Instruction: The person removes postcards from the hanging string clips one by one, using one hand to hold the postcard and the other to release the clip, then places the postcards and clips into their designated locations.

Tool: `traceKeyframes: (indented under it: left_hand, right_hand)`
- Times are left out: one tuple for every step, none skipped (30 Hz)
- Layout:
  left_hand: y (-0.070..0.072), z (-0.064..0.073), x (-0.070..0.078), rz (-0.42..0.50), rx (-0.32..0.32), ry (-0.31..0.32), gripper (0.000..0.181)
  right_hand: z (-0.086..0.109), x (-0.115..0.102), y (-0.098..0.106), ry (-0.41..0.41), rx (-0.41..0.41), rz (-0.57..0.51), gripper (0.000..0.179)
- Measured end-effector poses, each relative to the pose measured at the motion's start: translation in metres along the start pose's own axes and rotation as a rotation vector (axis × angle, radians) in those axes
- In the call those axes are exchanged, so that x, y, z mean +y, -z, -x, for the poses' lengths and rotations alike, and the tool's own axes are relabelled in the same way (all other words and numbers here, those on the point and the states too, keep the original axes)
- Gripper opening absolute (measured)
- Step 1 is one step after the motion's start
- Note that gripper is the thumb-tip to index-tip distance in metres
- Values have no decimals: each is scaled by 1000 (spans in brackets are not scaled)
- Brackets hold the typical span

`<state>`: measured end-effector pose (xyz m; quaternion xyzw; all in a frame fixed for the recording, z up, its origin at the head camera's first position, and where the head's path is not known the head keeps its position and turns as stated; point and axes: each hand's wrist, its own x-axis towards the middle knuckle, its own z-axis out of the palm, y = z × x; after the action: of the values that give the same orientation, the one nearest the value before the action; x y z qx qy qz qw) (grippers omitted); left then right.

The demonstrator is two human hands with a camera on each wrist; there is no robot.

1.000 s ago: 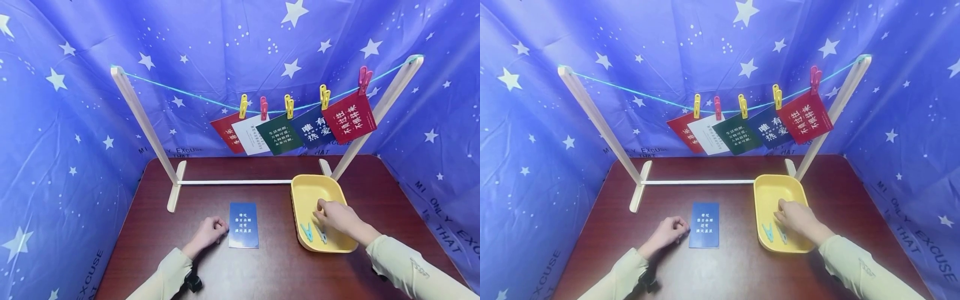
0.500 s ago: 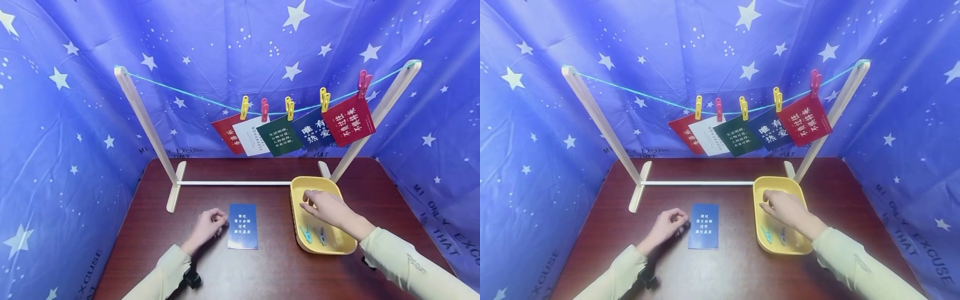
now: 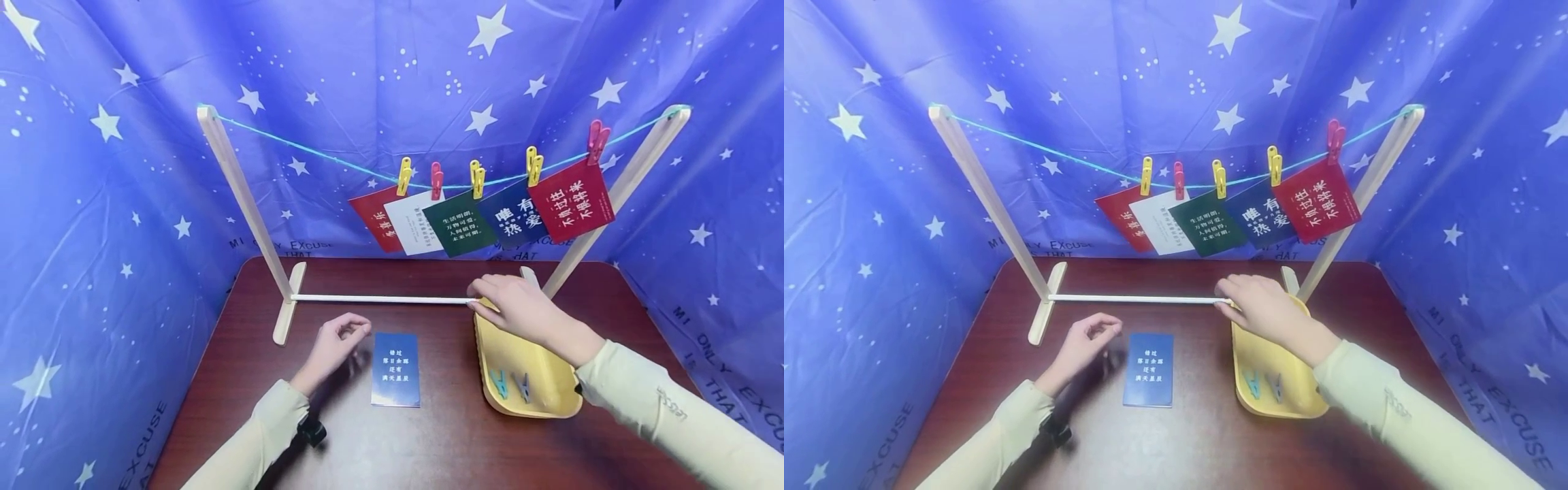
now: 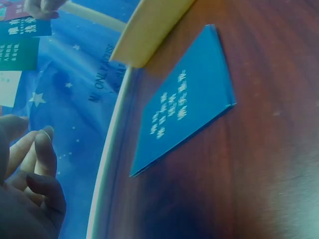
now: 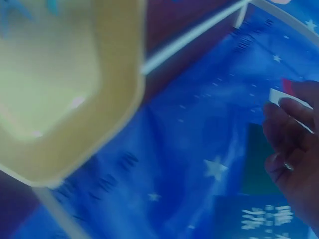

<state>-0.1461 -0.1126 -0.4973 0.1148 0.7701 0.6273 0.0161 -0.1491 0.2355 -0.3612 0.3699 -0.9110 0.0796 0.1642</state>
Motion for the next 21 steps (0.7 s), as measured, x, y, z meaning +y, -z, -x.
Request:
traceKeyframes:
  left_hand:
    - [0,-3,1,0,10,-3,14]
    - [1,-5,2,-2,21,-5,14]
    - [1,-8,3,-6,32,-7,15]
    - [1,-10,3,-9,43,-11,16]
    - [1,-13,4,-15,53,-11,17]
    - [1,-15,4,-18,62,-13,17]
    - [1,-17,4,-15,67,-16,19]
    - [1,-19,4,-11,72,-20,19]
    - [0,-22,5,-7,76,-26,20]
    - [0,-24,5,-3,81,-31,20]
    - [0,-27,6,9,86,-37,21]
    - [0,-30,8,27,91,-43,22]
    - [0,-32,10,47,98,-49,23]
    - [0,-35,11,68,104,-52,22]
    - [0,-37,13,92,111,-55,22]
    - [0,-41,15,110,122,-60,22]
    - [0,-44,18,132,132,-65,22]
    - [1,-47,20,149,144,-69,21]
    - [0,-50,23,160,156,-72,22]
    - [0,-54,25,173,169,-77,21]
    - [0,-57,28,186,181,-81,21]
  right_hand:
    - [-5,-1,4,2,-7,18,16]
    - [-10,-2,9,8,-15,27,18]
    - [-15,-3,13,16,-22,29,19]
    - [-19,-4,16,26,-25,30,20]
    - [-25,-5,19,38,-26,30,21]
    - [-30,-7,23,50,-25,26,21]
    - [-34,-9,26,59,-22,24,21]
    - [-38,-10,29,69,-18,19,22]
    - [-43,-12,33,80,-11,21,22]
    - [-48,-13,36,94,-5,25,22]
    - [-54,-13,40,110,3,31,21]
    - [-59,-14,44,127,10,30,21]
    - [-64,-15,47,142,17,31,21]
    - [-70,-15,51,160,21,31,22]
    - [-75,-16,54,175,22,29,22]
    - [-80,-16,59,190,23,28,23]
    - [-86,-17,65,204,23,27,24]
    - [-91,-17,70,215,18,23,25]
    - [-96,-18,75,225,12,23,26]
    - [-101,-19,80,236,6,23,27]
    - [-106,-19,85,243,1,22,27]
